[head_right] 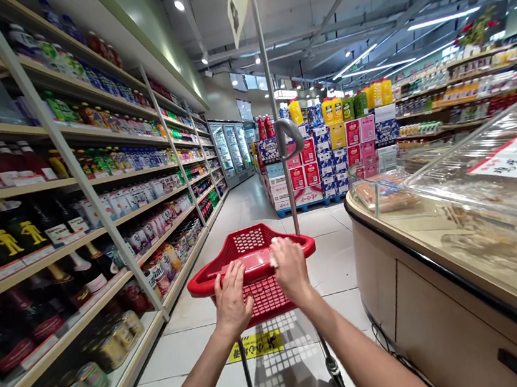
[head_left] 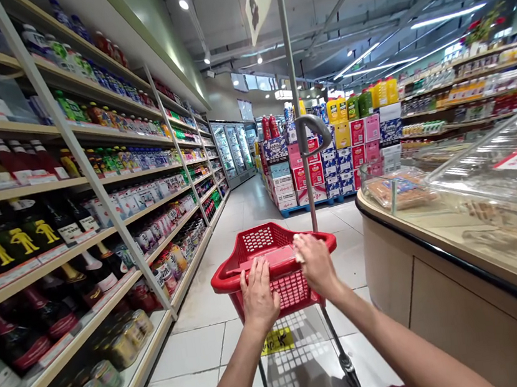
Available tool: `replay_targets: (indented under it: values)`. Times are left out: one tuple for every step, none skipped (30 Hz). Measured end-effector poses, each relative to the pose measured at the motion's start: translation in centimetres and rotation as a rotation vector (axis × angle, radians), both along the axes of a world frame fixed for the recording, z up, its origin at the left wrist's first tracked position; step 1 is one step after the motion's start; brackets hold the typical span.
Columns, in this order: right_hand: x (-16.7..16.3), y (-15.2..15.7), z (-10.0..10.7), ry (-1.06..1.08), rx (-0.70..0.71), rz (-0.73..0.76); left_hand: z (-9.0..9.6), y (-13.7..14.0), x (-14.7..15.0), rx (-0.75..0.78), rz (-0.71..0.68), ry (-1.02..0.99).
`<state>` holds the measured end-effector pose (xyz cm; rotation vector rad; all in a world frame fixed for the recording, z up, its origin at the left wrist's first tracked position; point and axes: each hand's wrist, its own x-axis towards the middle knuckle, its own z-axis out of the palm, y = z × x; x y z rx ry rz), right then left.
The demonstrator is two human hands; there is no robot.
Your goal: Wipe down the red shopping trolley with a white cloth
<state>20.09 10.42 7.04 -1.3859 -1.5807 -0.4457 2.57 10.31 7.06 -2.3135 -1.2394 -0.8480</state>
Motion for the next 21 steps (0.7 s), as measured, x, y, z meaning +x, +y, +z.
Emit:
replay_targets:
  values:
    - [-0.4,-0.1,0.0,-0.073,0.008,0.082,0.1,0.0,-0.1,0.000,-0.010,0.018]
    - [-0.6,-0.2,-0.1,-0.151,0.015,0.163,0.3,0.1,-0.4,-0.001,-0.021,0.036]
    - [-0.5,-0.3,-0.2,-0.208,0.016,0.218,0.5,0.2,-0.8,0.000,-0.016,0.043]
    - [-0.2,-0.2,-0.3,-0.222,0.011,0.232,0.6,0.4,-1.4,0.006,0.015,0.027]
    - [0.4,-0.1,-0.3,-0.192,0.001,0.206,0.7,0.6,-2.1,0.013,0.065,-0.007]
    - [1.0,0.2,-0.2,-0.125,-0.009,0.153,0.8,0.8,-2.8,0.016,0.120,-0.046]
    - [1.4,0.5,-0.1,-0.047,-0.020,0.093,0.8,1.0,-3.6,0.013,0.169,-0.082]
    - [1.5,0.7,0.1,0.015,-0.033,0.051,0.8,1.3,-4.2,0.005,0.200,-0.104]
    - [1.1,0.9,0.3,0.048,-0.042,0.035,0.7,1.5,-4.7,-0.005,0.209,-0.109]
    - [0.2,1.0,0.5,0.046,-0.047,0.050,0.6,1.7,-5.0,-0.011,0.203,-0.104]
    - [-0.9,1.0,0.6,0.011,-0.046,0.092,0.5,1.8,-5.2,-0.010,0.197,-0.098]
    - [-2.2,0.9,0.8,-0.049,-0.041,0.155,0.4,1.9,-5.3,0.001,0.196,-0.097]
    - [-3.3,0.7,0.8,-0.123,-0.033,0.232,0.3,1.9,-5.3,0.014,0.198,-0.097]
    - [-4.0,0.6,0.9,-0.190,-0.024,0.303,0.3,1.9,-5.3,0.024,0.197,-0.093]
    - [-4.2,0.5,0.9,-0.235,-0.019,0.351,0.2,1.9,-5.3,0.028,0.194,-0.086]
    - [-3.9,0.5,0.9,-0.242,-0.022,0.361,0.2,1.9,-5.3,0.028,0.189,-0.078]
    - [-3.1,0.7,0.9,-0.203,-0.032,0.325,0.2,1.9,-5.3,0.026,0.185,-0.072]
    - [-2.2,0.9,1.0,-0.127,-0.047,0.249,0.2,1.8,-5.4,0.022,0.179,-0.070]
    - [-1.3,1.2,1.1,-0.036,-0.066,0.155,0.1,1.8,-5.3,0.019,0.174,-0.071]
    - [-0.6,1.4,1.3,0.043,-0.085,0.070,0.1,1.9,-5.2,0.018,0.171,-0.075]
    - [-0.4,1.5,1.4,0.090,-0.096,0.014,0.1,1.9,-5.1,0.020,0.171,-0.080]
